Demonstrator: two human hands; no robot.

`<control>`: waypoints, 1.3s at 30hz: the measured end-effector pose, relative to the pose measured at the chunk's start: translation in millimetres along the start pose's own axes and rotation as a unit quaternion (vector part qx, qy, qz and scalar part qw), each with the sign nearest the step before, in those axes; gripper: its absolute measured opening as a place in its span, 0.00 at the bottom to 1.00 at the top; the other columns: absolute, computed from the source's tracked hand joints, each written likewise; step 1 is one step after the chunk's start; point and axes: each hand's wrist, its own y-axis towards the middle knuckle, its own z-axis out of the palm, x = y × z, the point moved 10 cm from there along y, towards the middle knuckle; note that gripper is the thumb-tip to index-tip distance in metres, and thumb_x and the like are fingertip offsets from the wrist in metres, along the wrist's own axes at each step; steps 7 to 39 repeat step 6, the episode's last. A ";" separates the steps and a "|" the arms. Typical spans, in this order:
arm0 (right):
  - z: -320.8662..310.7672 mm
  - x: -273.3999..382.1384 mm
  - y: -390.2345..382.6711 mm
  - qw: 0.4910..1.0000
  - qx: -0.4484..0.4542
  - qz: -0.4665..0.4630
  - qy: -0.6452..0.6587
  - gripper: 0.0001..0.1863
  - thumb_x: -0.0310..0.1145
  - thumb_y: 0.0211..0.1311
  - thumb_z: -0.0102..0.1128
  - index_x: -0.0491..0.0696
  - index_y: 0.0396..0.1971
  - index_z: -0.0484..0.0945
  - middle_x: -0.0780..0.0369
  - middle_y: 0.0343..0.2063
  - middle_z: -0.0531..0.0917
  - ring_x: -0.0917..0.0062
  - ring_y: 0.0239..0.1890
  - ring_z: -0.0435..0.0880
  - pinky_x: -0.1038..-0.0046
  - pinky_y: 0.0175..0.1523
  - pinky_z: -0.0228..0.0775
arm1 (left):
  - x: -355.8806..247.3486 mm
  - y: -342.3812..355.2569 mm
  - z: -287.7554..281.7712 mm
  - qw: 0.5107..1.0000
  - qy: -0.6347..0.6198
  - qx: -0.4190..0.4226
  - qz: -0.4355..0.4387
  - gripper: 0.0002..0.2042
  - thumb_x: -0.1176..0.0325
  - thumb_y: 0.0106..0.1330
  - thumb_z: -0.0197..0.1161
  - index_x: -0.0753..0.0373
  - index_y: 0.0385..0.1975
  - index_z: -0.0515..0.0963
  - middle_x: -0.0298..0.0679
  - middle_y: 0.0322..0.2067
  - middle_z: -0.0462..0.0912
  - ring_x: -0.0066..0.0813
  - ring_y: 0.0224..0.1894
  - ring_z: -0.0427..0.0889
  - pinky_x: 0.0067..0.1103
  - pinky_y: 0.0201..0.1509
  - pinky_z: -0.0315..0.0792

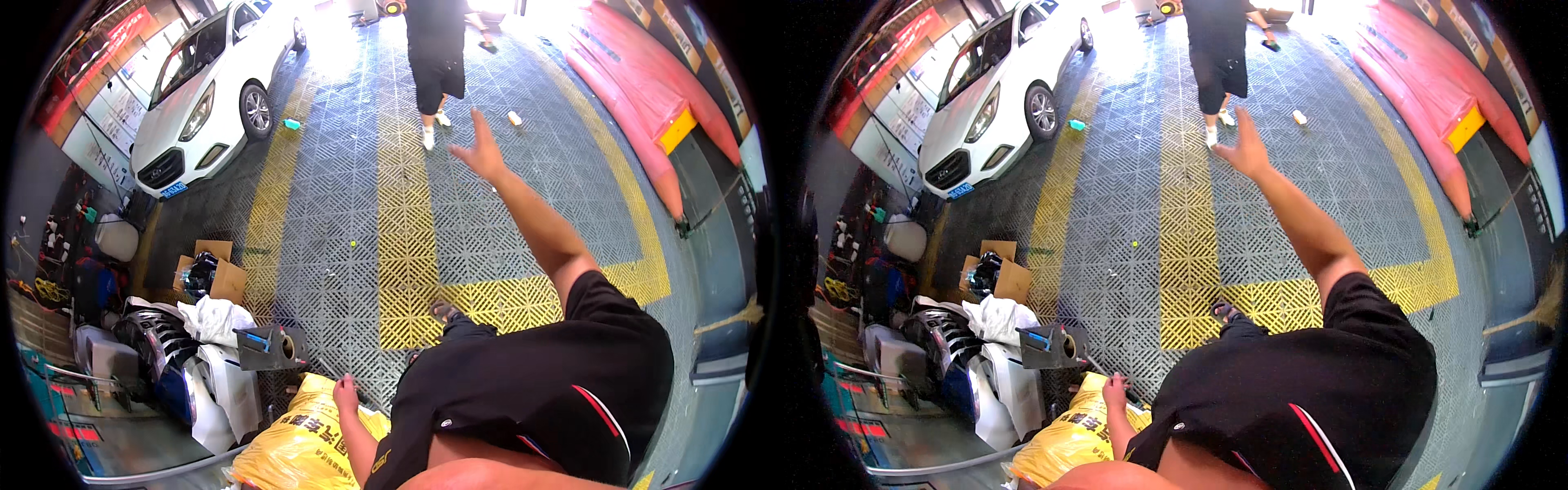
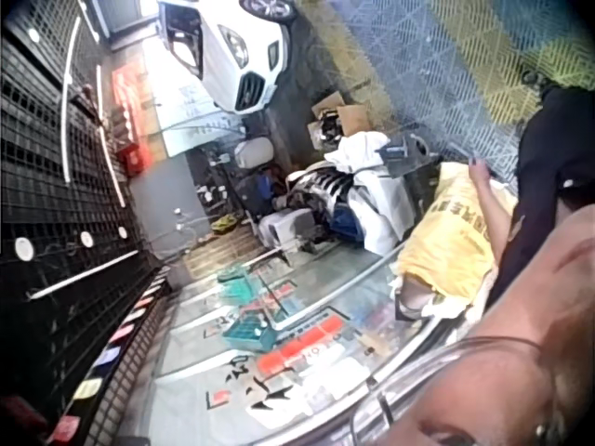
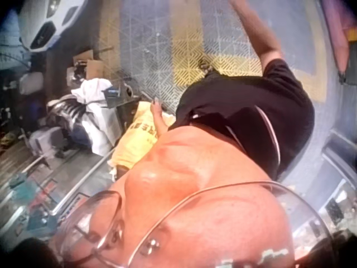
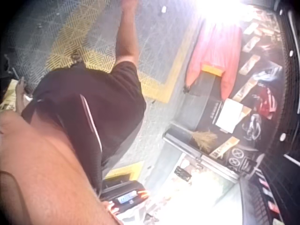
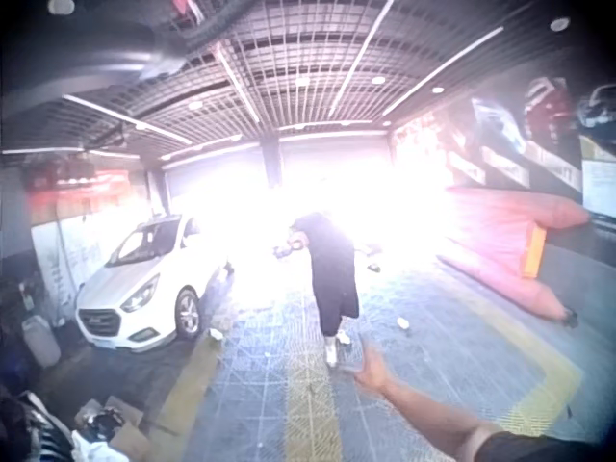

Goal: The person removes a control panel from the interior car door using a screwdriver, disconnects the wiring, and then reconnects the wiring before snapping the panel back into place.

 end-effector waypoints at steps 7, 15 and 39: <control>23.7 -26.8 203.2 0.989 -0.099 -0.109 -0.016 0.57 0.44 0.47 0.82 0.33 0.70 0.56 0.39 0.69 0.62 0.48 0.73 0.61 0.59 0.76 0.54 | 36.0 -88.3 33.7 0.970 -0.012 -0.100 -0.220 0.26 0.49 0.72 0.55 0.73 0.44 0.80 0.52 0.36 0.86 0.45 0.38 0.85 0.35 0.45 0.77; 23.7 -26.8 203.2 0.989 -0.099 -0.109 -0.016 0.57 0.44 0.47 0.82 0.33 0.70 0.56 0.39 0.69 0.62 0.48 0.73 0.61 0.59 0.76 0.54 | 36.0 -88.3 33.7 0.970 -0.012 -0.100 -0.220 0.26 0.49 0.72 0.55 0.73 0.44 0.80 0.52 0.36 0.86 0.45 0.38 0.85 0.35 0.45 0.77; 23.7 -26.8 203.2 0.989 -0.099 -0.109 -0.016 0.57 0.44 0.47 0.82 0.33 0.70 0.56 0.39 0.69 0.62 0.48 0.73 0.61 0.59 0.76 0.54 | 36.0 -88.3 33.7 0.970 -0.012 -0.100 -0.220 0.26 0.49 0.72 0.55 0.73 0.44 0.80 0.52 0.36 0.86 0.45 0.38 0.85 0.35 0.45 0.77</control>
